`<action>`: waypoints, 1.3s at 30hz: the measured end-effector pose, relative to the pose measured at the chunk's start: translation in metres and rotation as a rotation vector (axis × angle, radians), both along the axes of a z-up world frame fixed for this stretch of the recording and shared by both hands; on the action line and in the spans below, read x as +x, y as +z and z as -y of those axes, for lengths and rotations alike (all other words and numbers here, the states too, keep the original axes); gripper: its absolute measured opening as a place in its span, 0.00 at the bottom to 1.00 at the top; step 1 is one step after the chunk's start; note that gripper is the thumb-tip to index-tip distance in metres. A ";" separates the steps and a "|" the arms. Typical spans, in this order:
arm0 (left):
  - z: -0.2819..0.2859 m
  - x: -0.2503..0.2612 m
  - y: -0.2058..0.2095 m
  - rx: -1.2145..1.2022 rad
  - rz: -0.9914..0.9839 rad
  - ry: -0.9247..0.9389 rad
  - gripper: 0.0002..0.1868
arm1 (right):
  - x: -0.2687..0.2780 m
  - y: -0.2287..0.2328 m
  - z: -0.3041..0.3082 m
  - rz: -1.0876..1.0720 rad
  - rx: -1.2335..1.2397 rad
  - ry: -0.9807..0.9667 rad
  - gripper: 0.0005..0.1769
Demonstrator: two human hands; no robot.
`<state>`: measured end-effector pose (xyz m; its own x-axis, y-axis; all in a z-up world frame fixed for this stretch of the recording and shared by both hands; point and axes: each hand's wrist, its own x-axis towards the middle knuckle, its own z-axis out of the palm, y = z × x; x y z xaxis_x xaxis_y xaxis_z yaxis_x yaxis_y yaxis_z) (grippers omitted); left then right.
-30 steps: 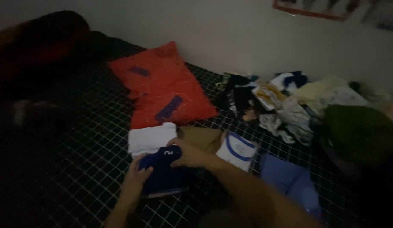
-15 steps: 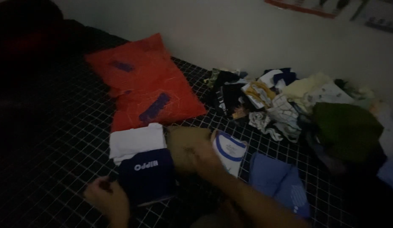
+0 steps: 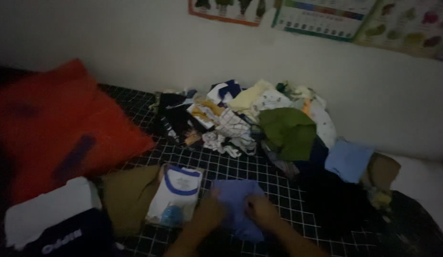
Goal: The recorder is folding several pieces of small children's clothing on a bed.
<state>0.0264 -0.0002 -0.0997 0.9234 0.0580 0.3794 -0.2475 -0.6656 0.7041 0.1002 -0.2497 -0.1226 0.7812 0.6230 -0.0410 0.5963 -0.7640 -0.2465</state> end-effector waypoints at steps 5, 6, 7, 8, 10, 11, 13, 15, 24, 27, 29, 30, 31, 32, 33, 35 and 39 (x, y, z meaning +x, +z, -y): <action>0.042 0.029 -0.147 0.138 -0.566 -0.127 0.25 | 0.003 0.027 0.013 -0.575 0.584 -0.332 0.12; 0.043 0.023 -0.160 0.162 -0.529 -0.112 0.24 | 0.003 0.035 0.018 -0.571 0.589 -0.340 0.12; 0.043 0.016 -0.172 0.188 -0.490 -0.096 0.23 | 0.003 0.043 0.023 -0.683 0.739 -0.408 0.12; 0.045 0.009 -0.184 0.213 -0.451 -0.080 0.22 | 0.003 0.051 0.027 -0.794 0.891 -0.473 0.12; 0.031 0.013 -0.192 0.260 -0.372 -0.050 0.21 | 0.004 0.093 0.033 -0.887 0.961 -0.523 0.12; 0.022 0.015 -0.195 0.284 -0.335 -0.034 0.20 | 0.004 0.114 0.035 -0.990 1.022 -0.564 0.13; 0.004 0.050 -0.212 0.330 -0.259 0.000 0.20 | 0.003 0.141 0.048 -0.881 0.863 -0.408 0.14; 0.006 0.082 -0.204 0.358 -0.217 0.012 0.19 | 0.006 0.159 0.064 -0.767 0.700 -0.254 0.19; 0.027 0.036 0.161 -0.429 -0.320 -0.067 0.21 | -0.001 0.274 0.114 -0.241 0.771 -0.585 0.18; 0.024 0.034 0.193 -0.188 -0.387 -0.031 0.26 | -0.009 0.291 0.118 -0.195 0.748 -0.369 0.20; 0.019 0.037 0.193 -0.136 -0.440 -0.020 0.29 | -0.018 0.306 0.114 -0.285 0.730 -0.459 0.15; 0.017 0.040 0.184 -0.137 -0.440 -0.020 0.29 | -0.017 0.304 0.114 -0.285 0.729 -0.459 0.15; 0.014 0.044 0.175 -0.137 -0.358 -0.078 0.27 | -0.016 0.303 0.115 -0.315 0.719 -0.452 0.16; 0.011 0.048 0.166 -0.136 -0.276 -0.136 0.25 | -0.014 0.303 0.115 -0.346 0.708 -0.445 0.17; 0.012 0.048 0.169 -0.135 -0.272 -0.136 0.25 | -0.011 0.298 0.117 -0.343 0.709 -0.444 0.17; 0.015 0.049 0.175 -0.419 -0.271 -0.246 0.21 | -0.003 0.289 0.122 -0.310 0.884 -0.400 0.16; 0.023 0.058 0.169 -0.458 -0.423 -0.243 0.29 | -0.009 0.294 0.119 -0.331 0.950 -0.477 0.15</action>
<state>0.0849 -0.0233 0.0695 0.9944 -0.1014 -0.0313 0.0065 -0.2361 0.9717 0.0911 -0.3689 0.1718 0.9878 0.1502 0.0424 0.0883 -0.3140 -0.9453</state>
